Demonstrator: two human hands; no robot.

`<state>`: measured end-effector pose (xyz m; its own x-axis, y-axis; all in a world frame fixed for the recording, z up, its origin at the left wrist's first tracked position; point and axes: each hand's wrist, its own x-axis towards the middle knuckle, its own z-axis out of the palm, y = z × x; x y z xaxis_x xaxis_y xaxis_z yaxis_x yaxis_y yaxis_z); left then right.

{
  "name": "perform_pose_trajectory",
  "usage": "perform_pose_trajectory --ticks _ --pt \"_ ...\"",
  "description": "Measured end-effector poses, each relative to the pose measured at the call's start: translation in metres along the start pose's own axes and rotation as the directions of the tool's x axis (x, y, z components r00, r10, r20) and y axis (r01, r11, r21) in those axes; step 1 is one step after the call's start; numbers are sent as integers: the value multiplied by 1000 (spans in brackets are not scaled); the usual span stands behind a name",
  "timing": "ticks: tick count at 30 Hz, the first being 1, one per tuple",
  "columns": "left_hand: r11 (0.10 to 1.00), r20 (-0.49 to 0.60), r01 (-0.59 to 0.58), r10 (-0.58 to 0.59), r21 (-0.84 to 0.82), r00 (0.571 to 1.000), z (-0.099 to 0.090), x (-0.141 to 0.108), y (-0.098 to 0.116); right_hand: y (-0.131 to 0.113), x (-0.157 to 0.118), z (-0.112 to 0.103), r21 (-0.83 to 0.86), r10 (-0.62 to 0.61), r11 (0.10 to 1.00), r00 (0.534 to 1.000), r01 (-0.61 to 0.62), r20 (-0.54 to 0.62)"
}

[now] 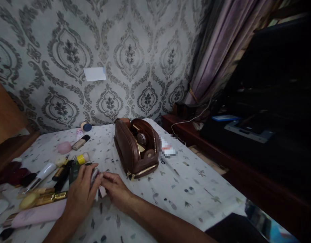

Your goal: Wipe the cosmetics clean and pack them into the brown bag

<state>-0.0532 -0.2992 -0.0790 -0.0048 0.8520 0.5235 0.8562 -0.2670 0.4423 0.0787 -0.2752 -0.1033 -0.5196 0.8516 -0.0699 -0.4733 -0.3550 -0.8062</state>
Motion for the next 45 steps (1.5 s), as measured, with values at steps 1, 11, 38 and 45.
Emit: perform_pose_trajectory --ticks 1,11,38,45 --pt "1000 5 -7 7 11 1000 0 1 -2 0 -2 1 -41 3 999 999 -1 47" --pt "986 -65 -35 24 -166 998 -11 14 -9 6 4 -2 104 87 991 996 -85 -16" --pt "989 69 2 8 -145 998 3 3 -9 1 3 -1 102 35 994 998 -30 -48" --pt "991 72 -10 19 -134 997 2 4 -7 4 2 -1 22 -4 1000 1000 4 -11"
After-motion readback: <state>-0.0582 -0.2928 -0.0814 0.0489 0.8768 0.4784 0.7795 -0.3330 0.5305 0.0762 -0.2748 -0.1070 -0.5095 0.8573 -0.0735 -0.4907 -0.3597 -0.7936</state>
